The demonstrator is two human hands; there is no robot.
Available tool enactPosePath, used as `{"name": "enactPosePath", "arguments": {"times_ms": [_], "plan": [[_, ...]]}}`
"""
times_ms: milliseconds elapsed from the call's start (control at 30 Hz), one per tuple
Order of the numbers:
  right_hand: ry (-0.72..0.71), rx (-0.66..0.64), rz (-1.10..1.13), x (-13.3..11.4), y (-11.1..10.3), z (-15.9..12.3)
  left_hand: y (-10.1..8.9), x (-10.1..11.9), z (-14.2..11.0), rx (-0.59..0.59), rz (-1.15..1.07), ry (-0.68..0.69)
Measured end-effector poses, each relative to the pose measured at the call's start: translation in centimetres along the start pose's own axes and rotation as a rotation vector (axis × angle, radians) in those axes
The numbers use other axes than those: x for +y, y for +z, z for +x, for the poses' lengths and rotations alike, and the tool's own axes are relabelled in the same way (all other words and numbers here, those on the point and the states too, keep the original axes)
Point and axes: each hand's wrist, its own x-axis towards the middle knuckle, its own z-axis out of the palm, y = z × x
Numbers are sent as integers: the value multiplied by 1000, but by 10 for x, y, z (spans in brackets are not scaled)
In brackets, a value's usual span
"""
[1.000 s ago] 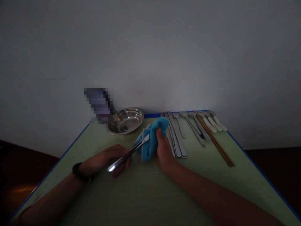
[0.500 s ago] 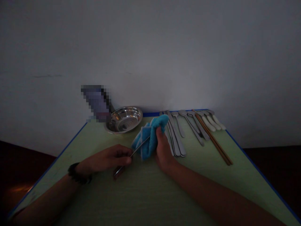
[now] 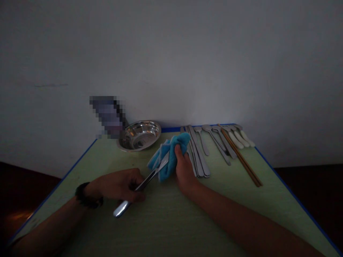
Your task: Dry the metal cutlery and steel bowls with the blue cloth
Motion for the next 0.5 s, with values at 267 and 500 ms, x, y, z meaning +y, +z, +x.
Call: {"name": "enactPosePath", "arguments": {"times_ms": [267,500], "plan": [[57,48,46,-4,3,2,2,4,1,68,-45,50],[102,122,127,-9,6,-2,-4,-2,-5,1,-395,144]]}}
